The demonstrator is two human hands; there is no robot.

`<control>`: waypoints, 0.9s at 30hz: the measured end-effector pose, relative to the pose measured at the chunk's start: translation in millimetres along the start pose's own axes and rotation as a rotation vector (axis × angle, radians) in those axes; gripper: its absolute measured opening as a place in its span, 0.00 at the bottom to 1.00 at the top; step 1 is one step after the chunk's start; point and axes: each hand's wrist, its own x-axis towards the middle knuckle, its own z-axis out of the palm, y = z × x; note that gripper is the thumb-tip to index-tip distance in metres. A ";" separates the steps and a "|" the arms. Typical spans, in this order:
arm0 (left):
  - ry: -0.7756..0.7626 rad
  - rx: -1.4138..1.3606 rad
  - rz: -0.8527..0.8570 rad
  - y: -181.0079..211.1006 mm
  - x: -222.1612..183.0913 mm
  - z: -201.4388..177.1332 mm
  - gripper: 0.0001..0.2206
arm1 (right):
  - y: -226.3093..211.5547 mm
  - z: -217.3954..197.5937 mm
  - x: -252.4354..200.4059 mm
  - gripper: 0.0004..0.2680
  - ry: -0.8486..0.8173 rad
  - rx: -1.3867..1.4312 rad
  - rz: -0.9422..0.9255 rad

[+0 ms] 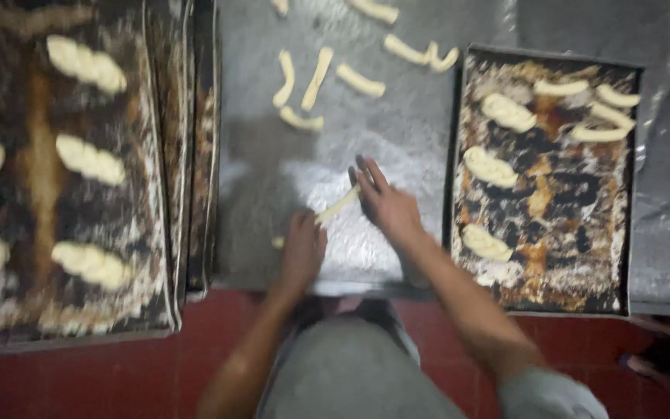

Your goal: The person is braiding small strips of dough and placing them onto baking trays.

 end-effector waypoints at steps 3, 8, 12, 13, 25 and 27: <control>-0.012 -0.410 -0.004 30.2 -19.1 -10.1 0.13 | 6.8 54.4 -47.0 0.28 0.034 0.319 0.072; -0.001 -0.379 -0.036 8.3 42.0 36.8 0.08 | -9.4 56.1 -74.7 0.13 -0.018 1.067 0.668; 0.140 -0.064 0.133 44.8 90.3 50.8 0.06 | 34.3 49.5 -88.3 0.13 0.195 0.458 0.602; 0.133 -0.063 0.138 38.0 96.3 60.5 0.06 | 35.9 47.6 -91.0 0.13 0.198 0.459 0.610; -0.482 -1.148 -0.534 7.1 0.0 111.5 0.31 | 5.8 21.6 -102.9 0.07 0.475 1.102 0.626; -0.302 -1.056 -0.557 -37.1 30.5 141.4 0.22 | 20.5 24.6 -105.1 0.05 0.574 1.178 0.627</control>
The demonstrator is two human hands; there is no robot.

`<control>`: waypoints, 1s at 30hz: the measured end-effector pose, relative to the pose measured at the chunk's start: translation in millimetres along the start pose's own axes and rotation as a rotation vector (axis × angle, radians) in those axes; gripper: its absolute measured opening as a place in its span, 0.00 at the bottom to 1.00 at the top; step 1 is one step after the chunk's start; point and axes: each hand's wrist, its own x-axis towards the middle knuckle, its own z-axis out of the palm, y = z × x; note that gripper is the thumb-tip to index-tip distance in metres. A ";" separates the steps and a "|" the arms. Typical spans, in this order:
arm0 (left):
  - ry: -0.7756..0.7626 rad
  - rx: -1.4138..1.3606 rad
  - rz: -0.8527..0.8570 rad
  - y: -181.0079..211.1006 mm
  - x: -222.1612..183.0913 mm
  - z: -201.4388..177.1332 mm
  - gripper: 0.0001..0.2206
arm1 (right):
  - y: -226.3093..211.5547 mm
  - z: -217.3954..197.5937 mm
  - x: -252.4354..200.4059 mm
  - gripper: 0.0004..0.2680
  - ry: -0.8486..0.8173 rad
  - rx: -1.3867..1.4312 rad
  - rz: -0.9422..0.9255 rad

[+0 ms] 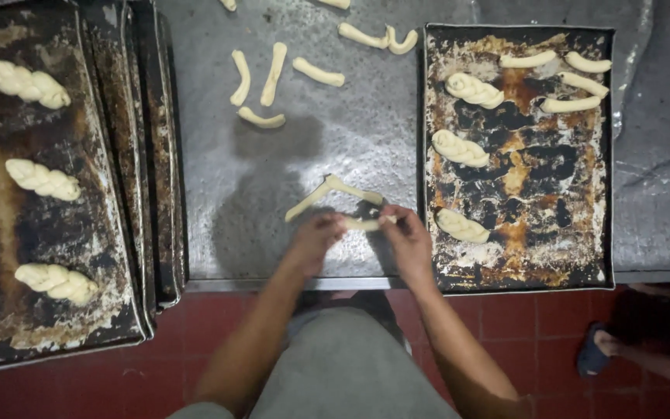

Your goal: The person is braiding small strips of dough and placing them onto baking trays.

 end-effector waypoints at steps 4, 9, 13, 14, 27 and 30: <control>-0.040 -0.100 0.201 68.4 -29.8 -0.4 0.12 | 14.0 6.6 -2.4 0.11 0.012 0.222 0.229; 0.188 1.076 0.707 117.0 7.0 14.2 0.14 | 79.1 -5.5 6.2 0.13 -0.146 -0.641 0.317; 0.272 1.183 0.718 106.7 42.5 8.9 0.28 | 77.5 9.8 44.4 0.17 -0.012 -0.878 -0.258; 0.281 1.188 0.702 106.2 48.4 8.4 0.29 | 83.7 8.6 56.3 0.12 0.012 -0.979 -0.463; 0.378 1.295 0.495 94.6 -93.5 -22.2 0.14 | 105.9 -19.1 -2.1 0.08 0.174 -0.925 -0.333; 0.386 0.925 0.545 101.0 -99.2 -13.3 0.13 | 38.9 14.7 -52.7 0.11 -0.252 -0.782 -0.543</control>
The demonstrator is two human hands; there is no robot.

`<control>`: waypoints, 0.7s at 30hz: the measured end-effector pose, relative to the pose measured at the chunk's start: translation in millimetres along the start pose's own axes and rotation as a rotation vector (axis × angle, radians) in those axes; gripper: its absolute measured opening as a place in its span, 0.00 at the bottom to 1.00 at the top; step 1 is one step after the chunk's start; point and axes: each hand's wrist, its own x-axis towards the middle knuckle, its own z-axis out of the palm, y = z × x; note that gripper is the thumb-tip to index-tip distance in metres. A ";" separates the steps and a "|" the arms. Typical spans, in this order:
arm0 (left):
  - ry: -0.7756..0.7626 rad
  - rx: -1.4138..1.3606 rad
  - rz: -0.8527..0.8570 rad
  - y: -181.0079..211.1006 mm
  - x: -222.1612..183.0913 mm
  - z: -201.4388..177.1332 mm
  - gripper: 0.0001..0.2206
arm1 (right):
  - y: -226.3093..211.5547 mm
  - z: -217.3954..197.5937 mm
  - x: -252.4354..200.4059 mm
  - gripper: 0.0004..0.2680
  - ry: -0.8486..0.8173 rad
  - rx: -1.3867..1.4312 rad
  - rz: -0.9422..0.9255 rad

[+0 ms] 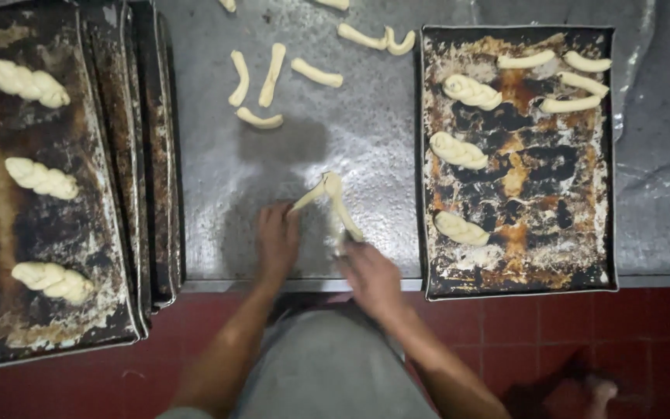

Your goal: The person is braiding small strips of dough and placing them onto baking trays.

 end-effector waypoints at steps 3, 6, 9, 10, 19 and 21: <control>-0.134 -0.257 0.002 28.2 -16.0 36.8 0.13 | 24.2 19.5 17.9 0.21 -0.070 -0.171 0.210; -0.031 0.196 0.434 24.1 -34.0 38.0 0.16 | 70.7 43.7 11.0 0.08 0.131 -0.055 0.249; -0.231 -0.664 -0.207 -46.0 9.9 81.0 0.25 | 10.9 10.3 17.5 0.13 0.042 0.256 0.171; -0.230 -0.670 -0.216 -38.2 4.0 80.6 0.25 | 18.1 18.1 15.6 0.13 0.032 0.252 0.173; -0.053 0.241 0.183 0.3 -17.4 31.4 0.13 | 45.1 22.3 47.9 0.05 0.192 -0.183 0.156; -0.034 0.186 0.207 -7.2 -14.7 33.4 0.12 | 44.7 4.9 51.9 0.23 -0.112 -0.051 0.267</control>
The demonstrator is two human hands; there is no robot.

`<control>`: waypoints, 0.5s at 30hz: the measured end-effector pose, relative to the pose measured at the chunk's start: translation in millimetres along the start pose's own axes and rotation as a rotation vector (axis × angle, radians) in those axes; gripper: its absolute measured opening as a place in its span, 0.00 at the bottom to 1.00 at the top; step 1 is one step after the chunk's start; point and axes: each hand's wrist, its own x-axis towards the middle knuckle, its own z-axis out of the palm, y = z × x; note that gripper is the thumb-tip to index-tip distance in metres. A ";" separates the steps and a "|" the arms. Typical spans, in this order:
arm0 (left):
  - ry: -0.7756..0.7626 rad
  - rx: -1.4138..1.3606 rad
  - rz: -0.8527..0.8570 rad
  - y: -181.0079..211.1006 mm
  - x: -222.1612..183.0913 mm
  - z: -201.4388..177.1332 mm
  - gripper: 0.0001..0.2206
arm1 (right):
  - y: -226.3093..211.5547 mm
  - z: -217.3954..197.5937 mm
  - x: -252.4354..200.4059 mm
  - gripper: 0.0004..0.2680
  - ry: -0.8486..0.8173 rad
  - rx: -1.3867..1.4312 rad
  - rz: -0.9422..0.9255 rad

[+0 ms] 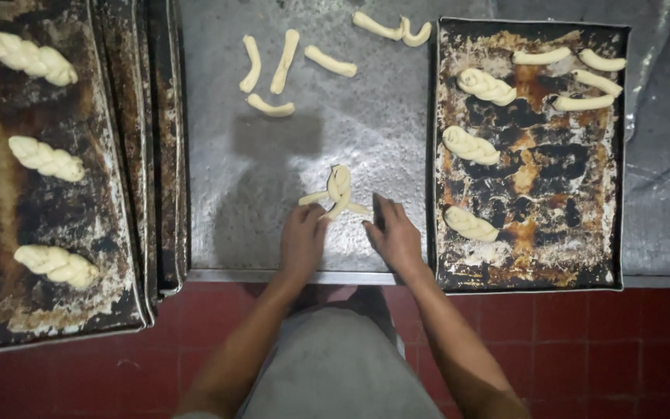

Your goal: The person is braiding small strips of dough and placing them onto baking trays.

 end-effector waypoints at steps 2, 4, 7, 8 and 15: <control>-0.014 0.031 -0.020 -10.4 3.3 -4.4 0.12 | -3.8 3.4 0.0 0.19 0.001 -0.015 -0.031; -0.031 0.061 -0.043 -18.9 3.6 -8.1 0.12 | -5.0 9.2 -5.8 0.15 -0.001 -0.031 -0.060; -0.045 0.148 -0.086 -18.8 17.8 0.3 0.14 | -11.5 16.7 -0.7 0.08 0.151 0.066 -0.111; -0.074 0.148 0.064 -13.5 5.5 12.9 0.15 | -18.2 17.8 -10.2 0.07 0.193 -0.032 -0.188; -0.181 0.199 0.015 -3.8 -7.8 -4.8 0.20 | -31.4 41.4 -44.9 0.13 0.137 -0.465 -0.415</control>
